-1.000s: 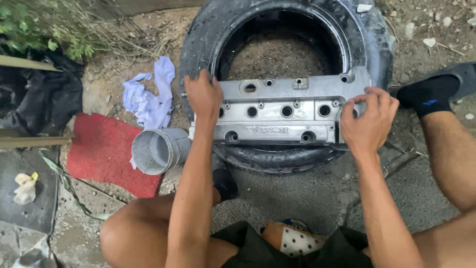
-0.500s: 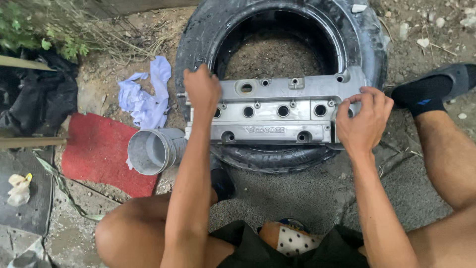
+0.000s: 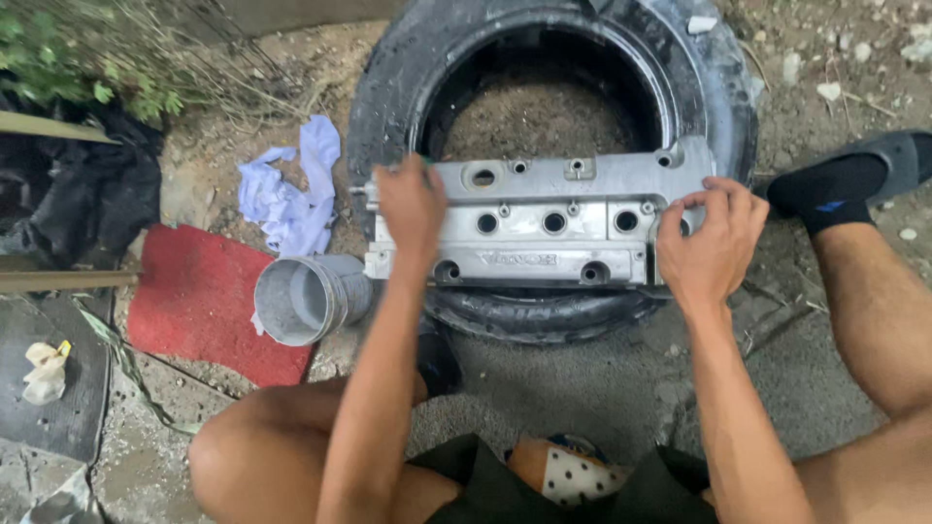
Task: The person scrubs a metallic engine cylinder head resting on a tire using a green sponge and water from a bucket. They repeatedly dip the sponge into the bucket, scrub the surface, and rinse the sponge, continuing the cleaning process throughout the clip.
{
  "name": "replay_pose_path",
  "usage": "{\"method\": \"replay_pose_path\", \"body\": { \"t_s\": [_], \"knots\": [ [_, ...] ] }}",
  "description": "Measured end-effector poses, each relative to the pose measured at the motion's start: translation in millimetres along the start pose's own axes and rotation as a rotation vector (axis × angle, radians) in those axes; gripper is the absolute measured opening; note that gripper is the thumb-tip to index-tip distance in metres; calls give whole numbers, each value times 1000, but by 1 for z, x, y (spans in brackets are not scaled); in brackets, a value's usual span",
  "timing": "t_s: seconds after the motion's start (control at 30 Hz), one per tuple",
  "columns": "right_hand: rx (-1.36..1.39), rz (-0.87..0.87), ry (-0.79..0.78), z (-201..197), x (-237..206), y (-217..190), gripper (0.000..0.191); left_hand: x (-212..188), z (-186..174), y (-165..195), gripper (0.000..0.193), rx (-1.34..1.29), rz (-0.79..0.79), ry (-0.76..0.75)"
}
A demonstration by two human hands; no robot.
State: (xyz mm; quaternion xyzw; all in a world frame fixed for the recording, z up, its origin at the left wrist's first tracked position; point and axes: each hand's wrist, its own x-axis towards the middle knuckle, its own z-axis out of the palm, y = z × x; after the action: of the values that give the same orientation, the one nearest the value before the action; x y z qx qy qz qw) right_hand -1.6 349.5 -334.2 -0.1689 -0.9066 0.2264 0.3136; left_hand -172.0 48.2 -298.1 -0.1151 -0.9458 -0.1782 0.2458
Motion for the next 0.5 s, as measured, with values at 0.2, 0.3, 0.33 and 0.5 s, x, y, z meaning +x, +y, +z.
{"method": "replay_pose_path", "body": {
  "t_s": [0.2, 0.3, 0.33, 0.5],
  "knots": [
    [21, -9, -17, -2, -2, 2, 7, -29, -7, 12, 14, -156, 146, -84],
    [18, -5, 4, 0, -2, 3, 6, -17, -20, -14, 12, -48, 127, 25],
    [9, 0, 10, 1, -2, 3, 7, -15, -19, -17, 12, 3, 130, 61],
    [-13, 5, 7, 3, -1, 2, 10, -25, 28, 40, 11, -77, 58, -53]
  ]
}}
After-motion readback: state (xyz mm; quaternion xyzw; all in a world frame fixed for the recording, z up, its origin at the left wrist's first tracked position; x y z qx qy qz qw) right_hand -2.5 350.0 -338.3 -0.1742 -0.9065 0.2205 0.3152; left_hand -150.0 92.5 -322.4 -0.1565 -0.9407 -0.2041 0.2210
